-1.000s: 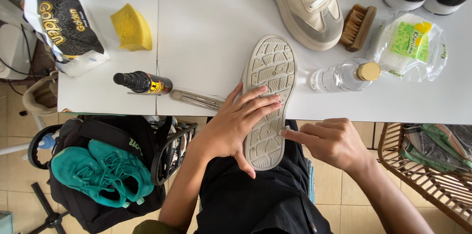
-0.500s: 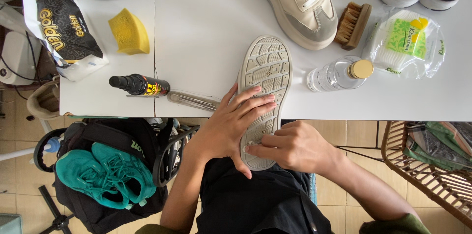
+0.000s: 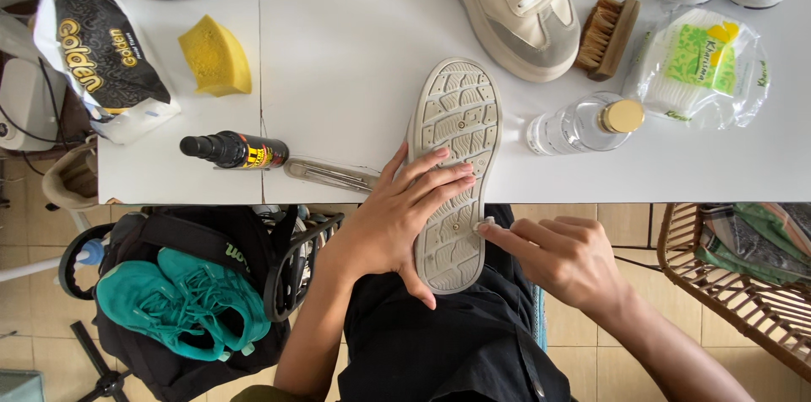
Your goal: The person cleans the sole of a white sneaker using a cotton swab. They hold the shoe with one hand and scrub the textured bottom with the swab in the other hand, focusing on the grooves and patterns of the sole.
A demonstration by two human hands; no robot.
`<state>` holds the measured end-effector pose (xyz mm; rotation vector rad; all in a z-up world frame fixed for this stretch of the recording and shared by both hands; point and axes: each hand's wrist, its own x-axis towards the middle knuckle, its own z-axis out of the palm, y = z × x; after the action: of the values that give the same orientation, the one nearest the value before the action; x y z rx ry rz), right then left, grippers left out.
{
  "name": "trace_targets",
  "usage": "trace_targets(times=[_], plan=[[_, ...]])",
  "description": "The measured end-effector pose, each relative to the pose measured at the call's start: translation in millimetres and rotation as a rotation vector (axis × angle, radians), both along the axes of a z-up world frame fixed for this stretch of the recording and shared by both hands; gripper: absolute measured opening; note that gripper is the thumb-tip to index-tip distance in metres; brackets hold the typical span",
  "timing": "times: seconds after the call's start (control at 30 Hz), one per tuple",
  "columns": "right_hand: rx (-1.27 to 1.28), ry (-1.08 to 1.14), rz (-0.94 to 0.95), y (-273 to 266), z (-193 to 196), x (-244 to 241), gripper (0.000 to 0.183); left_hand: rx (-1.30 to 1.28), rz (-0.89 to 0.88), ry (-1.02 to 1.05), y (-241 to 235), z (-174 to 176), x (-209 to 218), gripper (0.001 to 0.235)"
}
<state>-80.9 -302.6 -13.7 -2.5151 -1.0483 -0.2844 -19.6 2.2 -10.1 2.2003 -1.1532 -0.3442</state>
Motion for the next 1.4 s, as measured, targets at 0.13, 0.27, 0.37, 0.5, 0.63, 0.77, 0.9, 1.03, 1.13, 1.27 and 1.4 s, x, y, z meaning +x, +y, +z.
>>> trace_targets(times=[0.13,0.27,0.37,0.5,0.63,0.77,0.9,1.03,1.13,1.27,1.4], plan=[[-0.116,0.014,0.035,-2.5,34.9,12.8,0.046,-0.029,0.015,-0.012,-3.7,2.8,0.8,0.159],[0.186,0.205,-0.086,-5.7,46.2,22.6,0.021,0.006,0.018,0.040,-1.0,0.2,-3.3,0.163],[0.218,0.221,-0.018,3.9,30.5,23.6,0.024,0.002,0.012,0.019,-1.5,1.3,0.3,0.166],[0.174,0.065,0.098,13.1,13.8,21.5,0.025,-0.010,0.018,-0.020,-0.6,-1.1,0.0,0.166],[0.102,0.009,0.026,3.8,12.7,16.4,0.037,-0.010,0.011,0.006,0.4,-4.0,-0.4,0.167],[-0.035,-0.004,0.028,-1.2,20.8,16.6,0.047,0.009,0.010,-0.010,-4.1,-1.7,-2.4,0.164],[0.091,0.059,0.026,3.1,52.4,35.8,0.027,-0.050,0.025,0.025,-0.3,0.4,-2.5,0.159],[0.051,0.014,0.165,5.9,30.6,42.2,0.040,-0.017,0.017,0.024,0.5,-2.2,-3.5,0.163],[0.080,0.109,0.243,-2.3,21.2,45.2,0.038,-0.027,0.021,-0.007,0.9,-4.4,-3.4,0.161],[0.076,0.089,0.088,-9.7,29.2,39.4,0.018,-0.076,0.032,-0.028,5.2,-6.3,-5.0,0.156],[0.420,0.392,0.065,-2.8,13.6,22.5,0.022,-0.104,0.045,-0.026,6.3,-7.0,-19.6,0.135]])
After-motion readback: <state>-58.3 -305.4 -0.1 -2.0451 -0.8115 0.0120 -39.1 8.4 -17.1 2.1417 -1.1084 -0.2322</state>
